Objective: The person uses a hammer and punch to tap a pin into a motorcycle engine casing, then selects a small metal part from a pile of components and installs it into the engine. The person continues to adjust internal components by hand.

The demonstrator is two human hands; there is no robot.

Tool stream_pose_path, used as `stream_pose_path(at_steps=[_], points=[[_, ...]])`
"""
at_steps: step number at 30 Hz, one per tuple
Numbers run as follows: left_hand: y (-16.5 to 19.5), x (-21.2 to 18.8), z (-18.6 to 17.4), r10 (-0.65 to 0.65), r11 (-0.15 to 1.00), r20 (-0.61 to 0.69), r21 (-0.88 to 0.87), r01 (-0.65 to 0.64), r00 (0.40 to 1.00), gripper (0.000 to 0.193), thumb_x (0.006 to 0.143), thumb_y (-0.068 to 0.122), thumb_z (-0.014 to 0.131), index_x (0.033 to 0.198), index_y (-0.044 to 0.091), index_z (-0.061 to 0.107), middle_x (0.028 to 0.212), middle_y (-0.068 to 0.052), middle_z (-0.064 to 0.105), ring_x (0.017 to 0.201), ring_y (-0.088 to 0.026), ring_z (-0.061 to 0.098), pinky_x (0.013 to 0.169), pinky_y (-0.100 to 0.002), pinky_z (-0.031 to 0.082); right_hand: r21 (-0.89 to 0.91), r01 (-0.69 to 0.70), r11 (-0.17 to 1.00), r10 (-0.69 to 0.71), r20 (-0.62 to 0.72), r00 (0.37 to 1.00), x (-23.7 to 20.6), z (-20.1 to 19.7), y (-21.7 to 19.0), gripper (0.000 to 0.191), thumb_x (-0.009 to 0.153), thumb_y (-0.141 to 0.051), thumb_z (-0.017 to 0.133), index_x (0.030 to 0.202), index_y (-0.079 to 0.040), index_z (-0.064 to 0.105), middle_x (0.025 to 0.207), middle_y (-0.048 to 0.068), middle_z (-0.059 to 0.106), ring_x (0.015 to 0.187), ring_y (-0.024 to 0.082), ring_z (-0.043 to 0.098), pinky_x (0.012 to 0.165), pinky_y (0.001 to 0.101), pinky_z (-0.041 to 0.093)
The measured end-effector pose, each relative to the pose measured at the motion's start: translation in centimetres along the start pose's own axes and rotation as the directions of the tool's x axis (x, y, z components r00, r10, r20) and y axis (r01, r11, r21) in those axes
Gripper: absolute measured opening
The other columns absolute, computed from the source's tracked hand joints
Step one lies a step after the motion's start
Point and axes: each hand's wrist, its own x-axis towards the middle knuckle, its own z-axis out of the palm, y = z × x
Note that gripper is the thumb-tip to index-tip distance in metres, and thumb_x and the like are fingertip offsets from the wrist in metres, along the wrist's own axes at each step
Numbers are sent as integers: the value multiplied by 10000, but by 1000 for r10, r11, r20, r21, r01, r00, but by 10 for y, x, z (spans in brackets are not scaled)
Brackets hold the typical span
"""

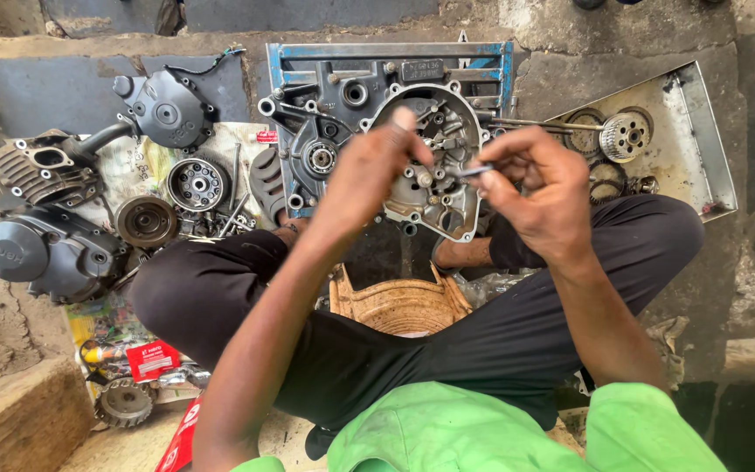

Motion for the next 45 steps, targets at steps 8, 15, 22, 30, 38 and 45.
stream_pose_path(at_steps=[8,15,22,30,38,45], points=[[11,-4,-39,-37,937,-172,-348,-25,984,554,1087,506,428,920,53,699,703,77,408,587,-39,309,509,-224,218,-114,-115,987,119,26,993,-7,-4,45,194,963,108,698,1138,60,632,1087,115,625,952,135,659,813,252,579],[20,-7,-41,-34,957,-210,-289,-29,977,533,1084,491,431,918,64,705,689,88,392,572,-33,300,494,-221,222,-384,-198,902,189,-62,980,8,11,46,177,946,-48,687,1092,-31,589,1015,80,677,891,159,772,735,262,612],[20,-8,-44,-44,951,-220,-309,-27,975,532,1083,478,429,909,64,713,678,86,402,561,-33,298,486,-222,217,-630,-5,776,-23,-36,999,12,41,42,109,901,9,743,1009,-12,740,892,137,739,763,252,739,688,365,570],[16,-7,-50,-29,943,-221,-329,-47,975,516,1094,447,440,928,51,725,684,81,412,579,-36,304,512,-224,229,-767,164,621,-101,128,987,7,41,54,201,877,17,708,1071,-10,752,1073,131,710,874,303,723,787,391,585],[15,-15,-51,-49,934,-227,-356,-36,973,515,1092,452,438,919,56,718,674,84,410,556,-31,289,492,-222,213,-901,297,315,-50,297,954,1,40,56,279,749,32,687,1023,-7,720,1141,123,676,1033,268,674,792,346,601],[16,-15,-50,-12,967,-261,-250,-55,965,522,1093,466,426,903,84,728,652,99,408,550,-31,301,491,-224,220,-855,405,325,-48,413,910,3,32,46,327,836,22,679,1159,-4,722,1011,75,650,941,224,644,716,329,582]])
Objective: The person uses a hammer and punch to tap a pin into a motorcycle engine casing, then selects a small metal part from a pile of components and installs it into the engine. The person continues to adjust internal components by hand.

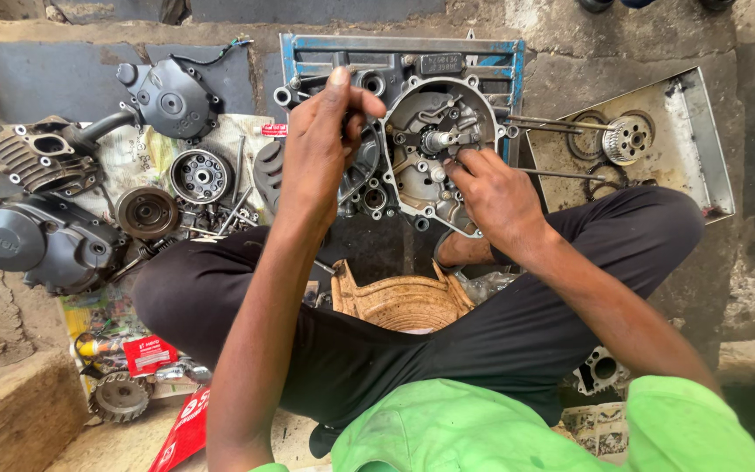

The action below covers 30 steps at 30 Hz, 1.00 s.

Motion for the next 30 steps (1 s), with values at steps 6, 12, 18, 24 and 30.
stream_pose_path(at_steps=[6,12,18,24,30], points=[[-10,3,14,65,882,17,467,-66,998,415,1069,379,486,937,106,769,605,19,486,555,-96,433,523,-323,329,-43,46,998,-46,-5,999,4,-2,5,254,814,-39,699,1068,-35,711,939,42,637,912,206,652,683,327,575],[-21,0,31,163,761,149,610,-221,975,272,1002,179,520,1055,40,748,691,-117,653,659,-210,649,685,-412,502,-2,38,999,-38,-14,999,9,-3,7,235,883,-76,711,1112,-25,705,856,38,625,805,196,645,591,338,550],[-9,2,28,61,809,100,577,-108,993,277,987,174,513,1066,50,748,629,-98,628,588,-197,640,619,-388,495,-43,69,997,-68,29,997,10,-2,14,207,859,-73,698,1064,-53,722,867,26,631,830,183,653,595,331,549],[0,2,30,52,809,96,579,-98,994,290,992,174,503,1079,53,752,594,-76,597,546,-164,597,579,-367,478,-62,252,966,-252,6,968,10,7,29,120,849,-83,709,955,-28,720,861,31,639,830,180,638,605,318,549],[1,1,28,47,816,90,570,-91,995,293,999,188,505,1081,63,757,592,-46,597,543,-138,578,555,-354,465,-18,286,958,-283,90,955,8,3,43,45,883,-98,733,900,-61,714,873,27,634,835,174,620,682,316,571]])
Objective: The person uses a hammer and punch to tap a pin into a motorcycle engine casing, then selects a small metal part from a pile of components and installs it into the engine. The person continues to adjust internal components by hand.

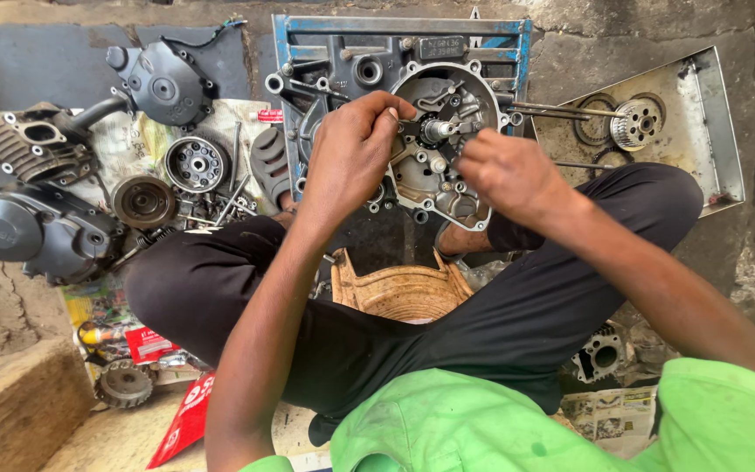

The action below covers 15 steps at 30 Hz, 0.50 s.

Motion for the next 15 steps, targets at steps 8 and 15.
stream_pose_path(at_steps=[8,15], points=[[2,0,1,16,1000,-18,5,-16,1000,284,1003,187,512,1078,70,760,562,-52,545,531,-145,565,556,-357,450,62,-61,996,62,-8,998,12,-22,-3,235,894,-130,722,1108,-38,749,904,27,617,838,182,611,612,314,548],[3,1,-2,46,999,-29,-23,-47,999,277,1010,182,517,1079,57,755,563,-44,527,525,-141,536,540,-360,432,-41,64,997,-65,-22,998,15,-15,3,136,877,-105,700,989,-36,733,902,23,614,876,166,612,664,291,553]])
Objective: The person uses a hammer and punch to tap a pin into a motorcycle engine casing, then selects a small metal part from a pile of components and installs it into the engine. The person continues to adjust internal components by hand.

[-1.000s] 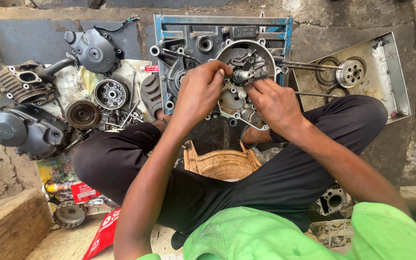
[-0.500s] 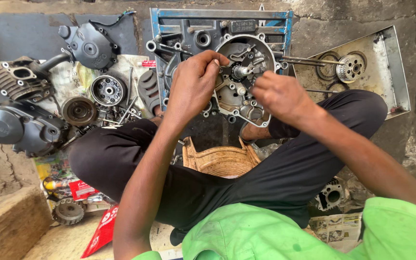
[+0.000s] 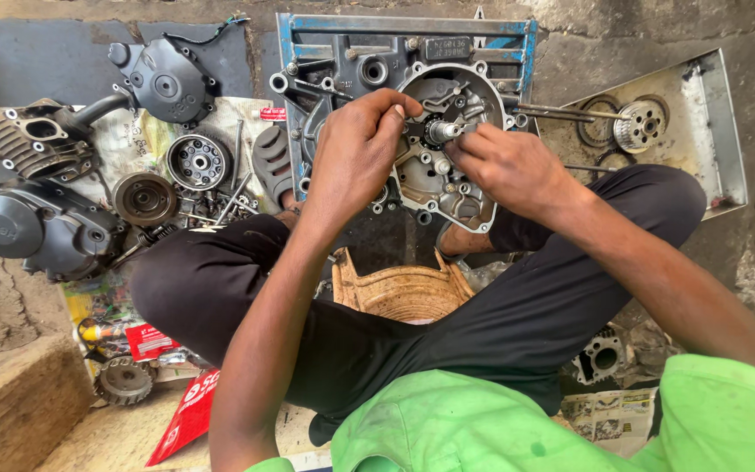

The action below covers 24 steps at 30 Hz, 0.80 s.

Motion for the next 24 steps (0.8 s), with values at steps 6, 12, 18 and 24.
stream_pose_path(at_steps=[6,12,18,24], points=[[-3,-2,1,-4,1000,5,-28,4,1000,280,1016,177,511,1078,45,749,559,-40,520,516,-132,519,533,-358,425,-151,136,979,-141,-22,990,-3,10,4,100,853,-130,715,927,-65,732,880,7,628,849,151,602,709,280,518],[1,-2,3,-23,1000,15,5,23,1000,286,1010,178,508,1081,40,748,569,-43,538,524,-128,522,535,-358,422,-209,239,948,-220,111,969,4,10,17,118,907,-231,730,899,-114,744,924,-16,665,867,144,602,789,312,484],[5,-2,3,-16,1000,8,-12,16,1000,288,1006,182,513,1086,38,750,578,-38,551,534,-125,549,539,-351,434,7,110,994,-110,-31,993,0,8,15,306,841,-231,730,1090,-57,763,969,9,656,933,169,623,822,326,495],[5,-1,3,-40,999,24,17,39,999,287,1004,187,512,1089,57,753,568,-45,553,529,-134,549,536,-358,430,-68,123,990,-120,50,992,-5,11,13,154,852,-153,706,974,-70,749,932,-1,647,919,155,623,788,309,500]])
